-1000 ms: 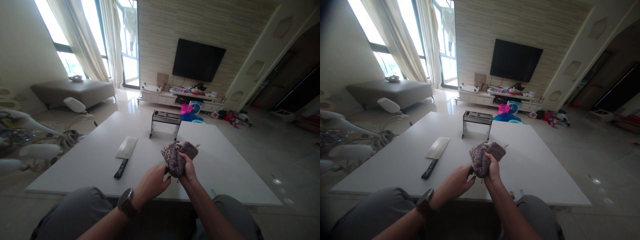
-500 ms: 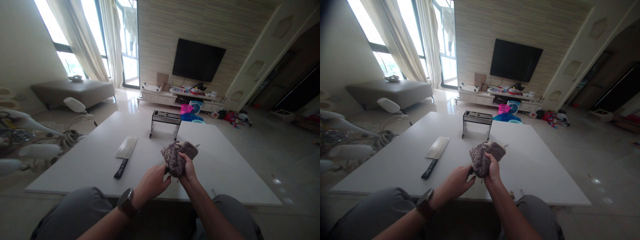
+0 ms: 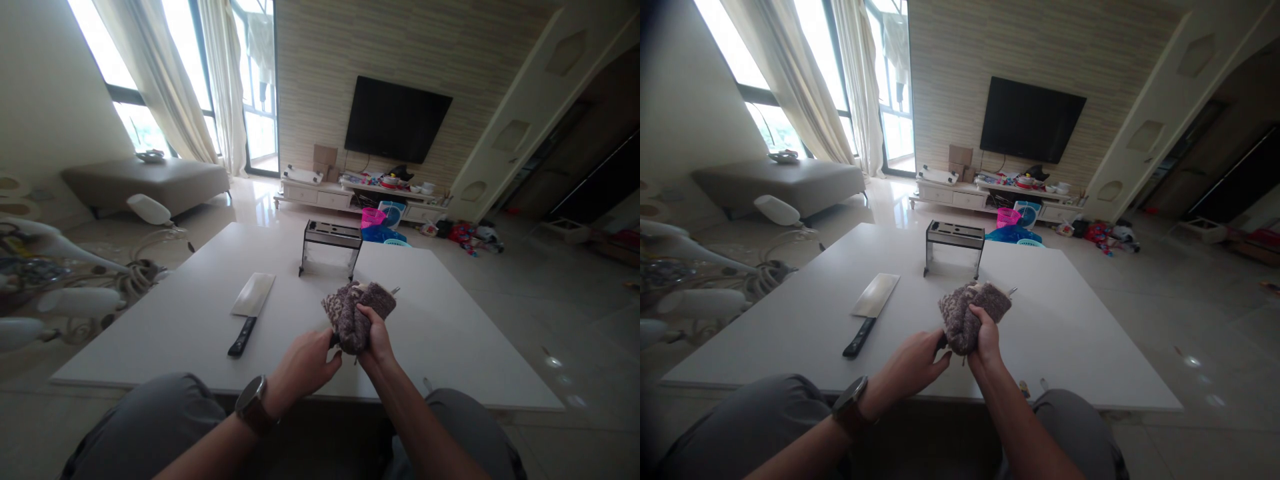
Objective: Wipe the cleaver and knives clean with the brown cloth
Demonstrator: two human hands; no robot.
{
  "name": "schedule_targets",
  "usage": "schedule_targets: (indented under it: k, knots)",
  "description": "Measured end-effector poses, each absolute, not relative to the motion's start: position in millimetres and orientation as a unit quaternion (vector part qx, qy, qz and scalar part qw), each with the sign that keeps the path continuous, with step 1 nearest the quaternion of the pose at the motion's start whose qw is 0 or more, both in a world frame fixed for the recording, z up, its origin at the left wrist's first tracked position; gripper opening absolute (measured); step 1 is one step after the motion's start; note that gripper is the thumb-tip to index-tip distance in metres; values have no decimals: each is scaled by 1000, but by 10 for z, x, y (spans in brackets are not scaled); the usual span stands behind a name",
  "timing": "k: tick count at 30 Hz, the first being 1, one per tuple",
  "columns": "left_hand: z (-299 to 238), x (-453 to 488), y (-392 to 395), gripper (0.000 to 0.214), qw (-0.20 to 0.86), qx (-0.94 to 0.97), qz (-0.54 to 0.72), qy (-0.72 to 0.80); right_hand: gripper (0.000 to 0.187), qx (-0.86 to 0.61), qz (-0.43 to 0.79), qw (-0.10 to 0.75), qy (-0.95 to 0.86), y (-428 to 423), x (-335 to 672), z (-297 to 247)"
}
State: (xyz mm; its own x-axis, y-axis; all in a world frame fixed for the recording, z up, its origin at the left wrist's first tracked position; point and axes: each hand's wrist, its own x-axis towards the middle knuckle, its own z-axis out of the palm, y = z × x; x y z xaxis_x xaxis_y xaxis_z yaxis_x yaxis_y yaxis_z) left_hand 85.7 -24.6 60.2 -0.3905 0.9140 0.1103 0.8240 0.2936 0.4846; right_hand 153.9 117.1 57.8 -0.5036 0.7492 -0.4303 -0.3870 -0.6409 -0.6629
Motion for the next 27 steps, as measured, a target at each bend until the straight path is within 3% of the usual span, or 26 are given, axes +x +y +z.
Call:
schedule_targets:
  k: [27]
  knots:
    - [657, 874, -257, 11, 101, 543, 238, 799, 23, -353, 834, 338, -256, 1178, 1537, 553]
